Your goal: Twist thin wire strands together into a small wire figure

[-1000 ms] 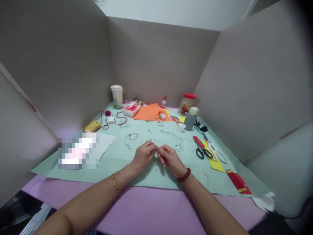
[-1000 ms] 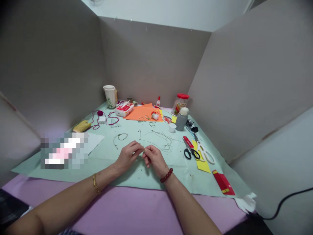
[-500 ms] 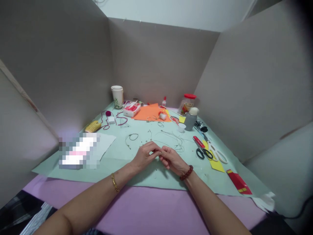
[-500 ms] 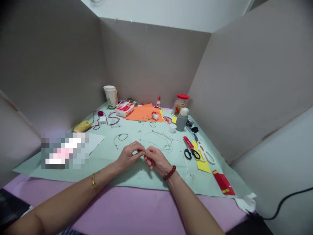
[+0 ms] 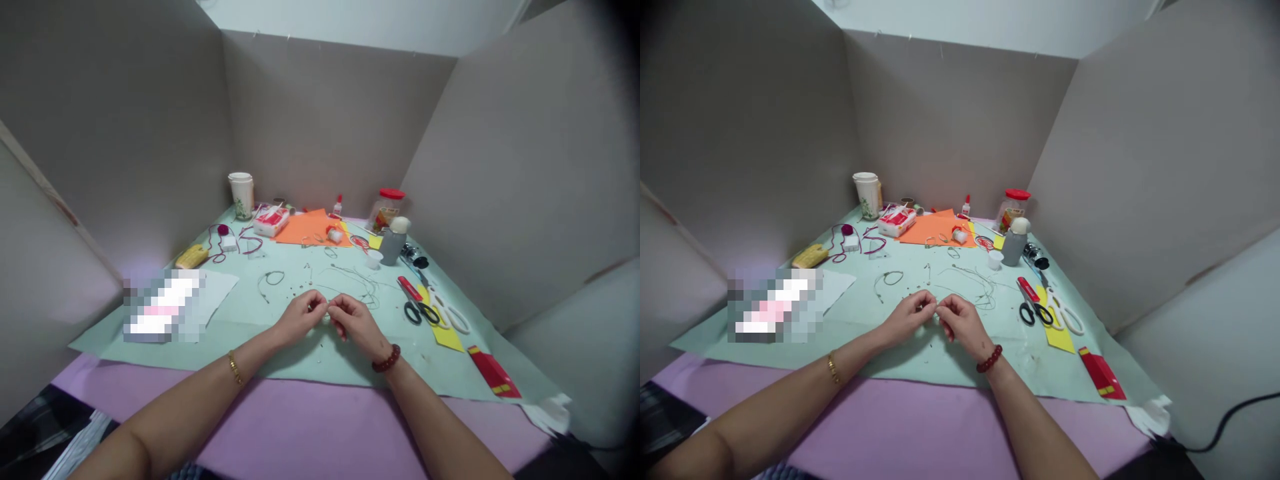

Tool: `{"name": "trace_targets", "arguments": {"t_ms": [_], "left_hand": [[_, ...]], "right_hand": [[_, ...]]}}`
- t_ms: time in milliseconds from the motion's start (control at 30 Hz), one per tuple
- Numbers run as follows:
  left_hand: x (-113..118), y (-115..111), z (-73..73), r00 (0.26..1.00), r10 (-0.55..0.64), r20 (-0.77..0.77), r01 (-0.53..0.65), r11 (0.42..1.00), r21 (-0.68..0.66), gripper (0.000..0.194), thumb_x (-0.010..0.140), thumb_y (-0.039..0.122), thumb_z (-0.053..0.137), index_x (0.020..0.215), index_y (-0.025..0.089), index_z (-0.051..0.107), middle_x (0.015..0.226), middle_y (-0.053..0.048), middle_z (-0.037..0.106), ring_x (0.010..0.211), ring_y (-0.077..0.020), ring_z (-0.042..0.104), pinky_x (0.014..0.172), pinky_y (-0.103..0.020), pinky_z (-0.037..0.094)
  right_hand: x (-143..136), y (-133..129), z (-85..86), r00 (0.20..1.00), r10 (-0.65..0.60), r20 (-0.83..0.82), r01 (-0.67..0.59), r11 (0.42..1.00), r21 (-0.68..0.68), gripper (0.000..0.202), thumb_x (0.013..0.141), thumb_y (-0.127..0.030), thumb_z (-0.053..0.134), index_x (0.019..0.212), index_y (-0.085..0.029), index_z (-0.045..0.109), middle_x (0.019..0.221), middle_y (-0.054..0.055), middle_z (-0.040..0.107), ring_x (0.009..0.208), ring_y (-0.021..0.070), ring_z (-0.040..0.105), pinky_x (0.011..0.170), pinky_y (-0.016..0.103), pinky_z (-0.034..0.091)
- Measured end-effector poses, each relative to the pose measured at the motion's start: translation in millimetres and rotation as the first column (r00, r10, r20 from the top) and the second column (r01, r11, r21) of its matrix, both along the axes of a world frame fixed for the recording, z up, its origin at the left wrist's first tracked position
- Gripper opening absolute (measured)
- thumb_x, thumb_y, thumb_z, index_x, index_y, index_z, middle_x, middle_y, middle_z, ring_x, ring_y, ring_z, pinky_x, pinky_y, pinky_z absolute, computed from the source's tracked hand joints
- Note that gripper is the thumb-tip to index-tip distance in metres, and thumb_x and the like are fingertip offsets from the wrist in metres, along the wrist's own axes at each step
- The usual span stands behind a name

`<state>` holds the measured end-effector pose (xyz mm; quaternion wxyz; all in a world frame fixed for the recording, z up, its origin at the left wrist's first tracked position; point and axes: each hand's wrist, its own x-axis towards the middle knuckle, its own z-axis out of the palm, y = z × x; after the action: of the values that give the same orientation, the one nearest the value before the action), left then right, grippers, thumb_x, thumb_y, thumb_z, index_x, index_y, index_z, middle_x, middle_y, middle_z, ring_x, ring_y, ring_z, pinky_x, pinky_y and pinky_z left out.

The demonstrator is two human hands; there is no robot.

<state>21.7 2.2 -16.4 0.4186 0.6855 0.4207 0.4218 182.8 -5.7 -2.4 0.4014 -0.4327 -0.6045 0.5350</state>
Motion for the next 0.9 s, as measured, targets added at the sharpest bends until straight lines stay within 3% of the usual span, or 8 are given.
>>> {"name": "trace_targets", "arguments": {"t_ms": [167, 367, 633, 900], "left_hand": [[-5, 5, 1.5, 0.972, -0.142, 0.188, 0.18, 0.962, -0.203, 0.028, 0.08, 0.043, 0.058, 0.076, 0.017, 0.051, 0.071, 0.001, 0.052, 0.062, -0.0093, 0.048, 0.062, -0.023, 0.038], [-8, 8, -0.9, 0.948, -0.168, 0.27, 0.24, 0.934, -0.265, 0.028, 0.079, 0.042, 0.061, 0.081, 0.015, 0.055, 0.07, 0.002, 0.051, 0.062, -0.0085, 0.049, 0.064, -0.024, 0.039], [-6, 7, -2.9, 0.974, -0.131, 0.185, 0.171, 0.96, -0.223, 0.025, 0.083, 0.039, 0.056, 0.076, 0.015, 0.052, 0.065, 0.002, 0.049, 0.06, -0.0089, 0.045, 0.059, -0.023, 0.035], [-7, 8, -5.3, 0.991, -0.102, 0.088, 0.118, 0.975, -0.19, 0.027, 0.082, 0.042, 0.055, 0.074, 0.016, 0.051, 0.065, 0.002, 0.049, 0.059, -0.0098, 0.046, 0.057, -0.023, 0.034]], "right_hand": [[3, 0, 2.5, 0.997, 0.01, 0.071, -0.013, 0.999, 0.051, 0.023, 0.082, -0.039, 0.058, 0.072, -0.019, 0.051, 0.053, -0.006, 0.05, 0.04, 0.0076, 0.042, 0.036, 0.02, 0.035], [3, -1, -1.5, 0.99, -0.033, 0.138, 0.014, 0.991, 0.135, 0.019, 0.085, -0.037, 0.053, 0.075, -0.021, 0.051, 0.053, -0.006, 0.049, 0.04, 0.0092, 0.042, 0.039, 0.022, 0.034], [-1, -4, -3.7, 0.901, -0.241, 0.361, 0.074, 0.904, 0.42, 0.013, 0.085, -0.025, 0.048, 0.074, -0.02, 0.052, 0.058, -0.004, 0.052, 0.051, 0.0113, 0.043, 0.052, 0.024, 0.035], [2, -2, -8.6, 0.851, -0.258, 0.457, -0.014, 0.859, 0.511, 0.015, 0.089, -0.022, 0.045, 0.078, -0.019, 0.056, 0.066, -0.001, 0.057, 0.06, 0.0128, 0.05, 0.061, 0.024, 0.037]]}}
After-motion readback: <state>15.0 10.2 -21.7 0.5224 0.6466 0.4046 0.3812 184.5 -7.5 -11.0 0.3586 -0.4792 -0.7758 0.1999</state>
